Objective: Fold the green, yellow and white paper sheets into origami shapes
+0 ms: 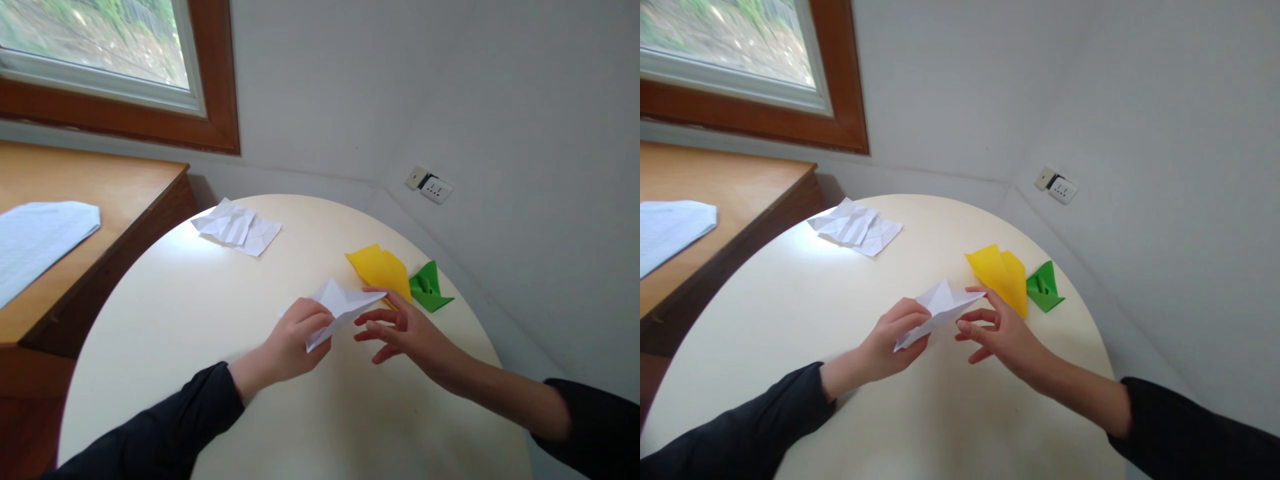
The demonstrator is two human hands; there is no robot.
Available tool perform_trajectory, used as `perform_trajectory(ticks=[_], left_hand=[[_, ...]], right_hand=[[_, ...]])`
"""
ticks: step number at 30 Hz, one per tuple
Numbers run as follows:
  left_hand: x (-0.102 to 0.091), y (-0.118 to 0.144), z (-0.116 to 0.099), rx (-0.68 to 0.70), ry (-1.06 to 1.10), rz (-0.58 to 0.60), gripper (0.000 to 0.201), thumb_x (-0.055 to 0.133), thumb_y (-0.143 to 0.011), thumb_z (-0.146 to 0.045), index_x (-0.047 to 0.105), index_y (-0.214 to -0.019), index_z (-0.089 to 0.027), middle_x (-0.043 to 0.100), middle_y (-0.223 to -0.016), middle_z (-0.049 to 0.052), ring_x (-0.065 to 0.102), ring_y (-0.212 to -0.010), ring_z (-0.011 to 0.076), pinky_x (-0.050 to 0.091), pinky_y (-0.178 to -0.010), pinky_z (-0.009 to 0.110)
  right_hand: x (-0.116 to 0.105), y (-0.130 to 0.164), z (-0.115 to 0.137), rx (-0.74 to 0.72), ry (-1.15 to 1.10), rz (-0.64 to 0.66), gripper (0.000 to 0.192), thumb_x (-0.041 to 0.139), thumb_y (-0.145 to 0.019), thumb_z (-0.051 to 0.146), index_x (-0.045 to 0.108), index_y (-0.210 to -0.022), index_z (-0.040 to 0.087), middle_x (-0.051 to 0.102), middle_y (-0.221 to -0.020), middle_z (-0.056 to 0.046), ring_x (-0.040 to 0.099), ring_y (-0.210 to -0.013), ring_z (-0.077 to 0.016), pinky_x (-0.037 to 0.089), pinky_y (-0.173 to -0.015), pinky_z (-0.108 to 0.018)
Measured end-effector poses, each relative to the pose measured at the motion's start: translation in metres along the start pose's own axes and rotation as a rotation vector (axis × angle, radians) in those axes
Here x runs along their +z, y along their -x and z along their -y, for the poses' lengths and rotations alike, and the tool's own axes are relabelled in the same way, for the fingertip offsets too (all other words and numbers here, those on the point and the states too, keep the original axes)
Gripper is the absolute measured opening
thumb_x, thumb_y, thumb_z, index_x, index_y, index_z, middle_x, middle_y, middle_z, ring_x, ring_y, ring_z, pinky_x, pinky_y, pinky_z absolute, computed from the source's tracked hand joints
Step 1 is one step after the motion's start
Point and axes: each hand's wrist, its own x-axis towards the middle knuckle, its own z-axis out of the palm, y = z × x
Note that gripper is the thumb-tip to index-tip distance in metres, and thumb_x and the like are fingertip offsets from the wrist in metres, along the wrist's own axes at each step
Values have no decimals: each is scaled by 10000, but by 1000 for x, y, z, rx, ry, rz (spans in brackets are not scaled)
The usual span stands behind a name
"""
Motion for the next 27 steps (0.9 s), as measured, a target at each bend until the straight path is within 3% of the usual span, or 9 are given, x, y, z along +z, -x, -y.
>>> perform_trajectory(ticks=[6,11,13,17,21,27], left_hand=[[-3,1,3,140,-173,175,147,620,-728,-134,699,-843,-183,639,-846,145,537,-800,247,358,-808,378],[-3,3,11,551,-511,125,152,540,-783,-121,600,-919,-154,626,-894,124,534,-796,209,420,-741,368],[-3,3,14,642,-627,72,167,532,-786,-107,565,-944,-149,609,-941,127,527,-847,209,432,-767,374],[-4,2,19,593,-757,-12,325,542,-731,-67,536,-1037,-178,532,-1096,134,478,-998,250,421,-841,431],[-8,2,24,488,-822,-16,474,534,-690,-42,508,-1135,-206,398,-1252,139,381,-1130,298,372,-921,493],[-17,-1,31,271,-757,-16,636,466,-611,10,428,-1207,-206,291,-1338,139,286,-1239,312,307,-995,514]], right_hand=[[-3,-3,-9,-25,-44,-90,511,674,-703,419,565,-1130,162,683,-953,-101,650,-922,-241,587,-701,-379],[-4,-7,-10,-93,-30,-150,459,718,-630,446,684,-990,164,710,-922,-78,656,-816,-206,575,-729,-374],[-5,-9,-12,-110,-21,-169,442,728,-616,443,702,-961,169,714,-914,-73,655,-785,-195,570,-733,-369],[-9,-12,-16,-129,32,-223,398,727,-612,424,721,-930,184,725,-854,-61,657,-715,-183,557,-757,-381],[-17,-15,-20,-145,130,-308,367,700,-627,409,725,-922,191,727,-864,-62,663,-683,-189,552,-739,-388],[-26,-17,-25,-212,235,-357,345,658,-658,406,724,-910,179,722,-743,-54,671,-667,-209,556,-692,-382]])
